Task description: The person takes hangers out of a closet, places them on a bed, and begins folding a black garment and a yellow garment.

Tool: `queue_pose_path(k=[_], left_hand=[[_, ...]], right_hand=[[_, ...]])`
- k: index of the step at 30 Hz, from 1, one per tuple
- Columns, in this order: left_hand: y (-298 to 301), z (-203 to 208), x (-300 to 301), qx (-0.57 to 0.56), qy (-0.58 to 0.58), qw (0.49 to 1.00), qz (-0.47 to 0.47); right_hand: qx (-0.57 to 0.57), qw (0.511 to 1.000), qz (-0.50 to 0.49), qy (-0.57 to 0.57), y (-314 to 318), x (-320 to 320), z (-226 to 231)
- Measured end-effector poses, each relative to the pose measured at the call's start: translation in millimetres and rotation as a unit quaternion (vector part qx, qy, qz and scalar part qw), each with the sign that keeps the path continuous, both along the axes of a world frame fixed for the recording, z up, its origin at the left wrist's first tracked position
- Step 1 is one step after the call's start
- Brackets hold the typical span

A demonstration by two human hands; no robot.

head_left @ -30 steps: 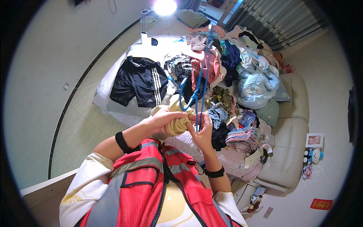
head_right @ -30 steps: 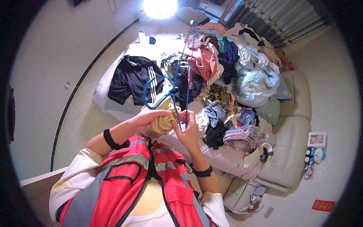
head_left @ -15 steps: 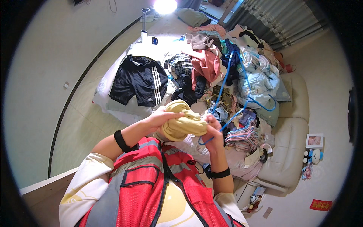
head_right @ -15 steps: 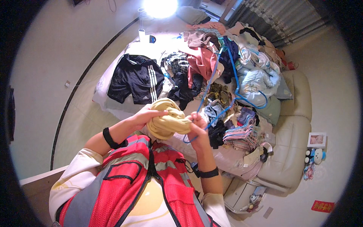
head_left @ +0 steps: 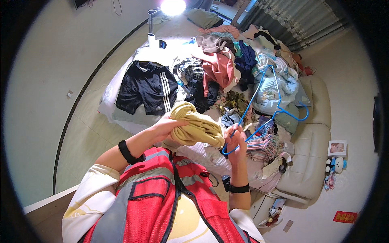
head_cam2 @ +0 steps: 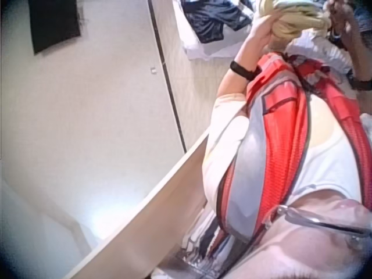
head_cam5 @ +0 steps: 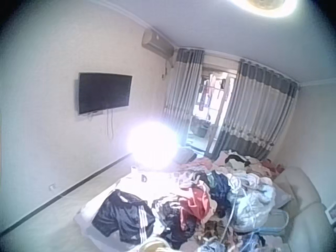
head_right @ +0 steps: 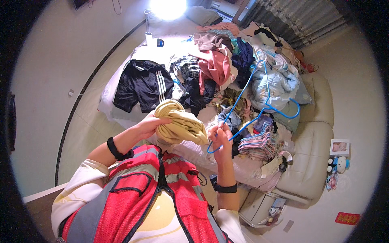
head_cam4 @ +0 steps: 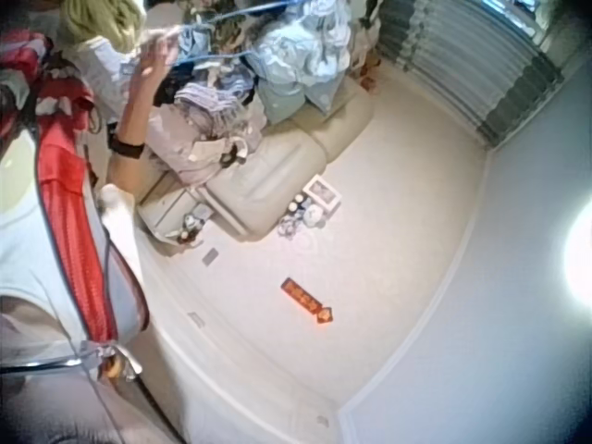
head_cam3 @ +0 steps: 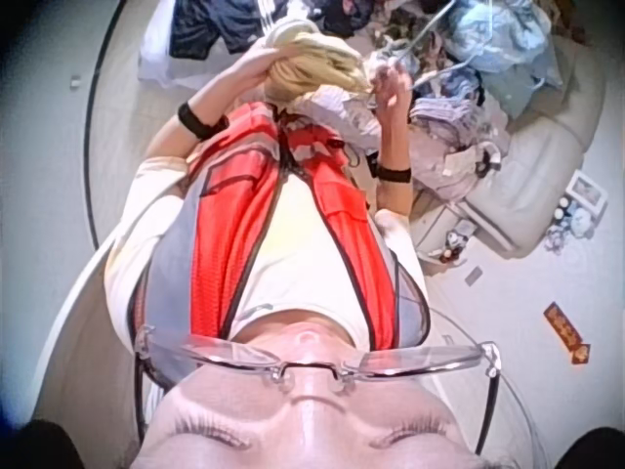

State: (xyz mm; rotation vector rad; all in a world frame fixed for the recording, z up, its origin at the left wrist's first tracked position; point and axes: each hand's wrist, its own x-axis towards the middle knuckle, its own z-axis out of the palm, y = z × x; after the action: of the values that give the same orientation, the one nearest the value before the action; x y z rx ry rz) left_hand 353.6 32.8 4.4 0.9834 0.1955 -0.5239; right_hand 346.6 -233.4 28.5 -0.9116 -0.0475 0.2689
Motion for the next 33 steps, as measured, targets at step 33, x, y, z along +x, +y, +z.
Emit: queue_pose_path(k=[33], left_hand=[[12, -13, 0, 0.086, -0.066, 0.978, -0.181]], right_hand=[[0.046, 0.987, 0.131, 0.086, 20, -1, 2]])
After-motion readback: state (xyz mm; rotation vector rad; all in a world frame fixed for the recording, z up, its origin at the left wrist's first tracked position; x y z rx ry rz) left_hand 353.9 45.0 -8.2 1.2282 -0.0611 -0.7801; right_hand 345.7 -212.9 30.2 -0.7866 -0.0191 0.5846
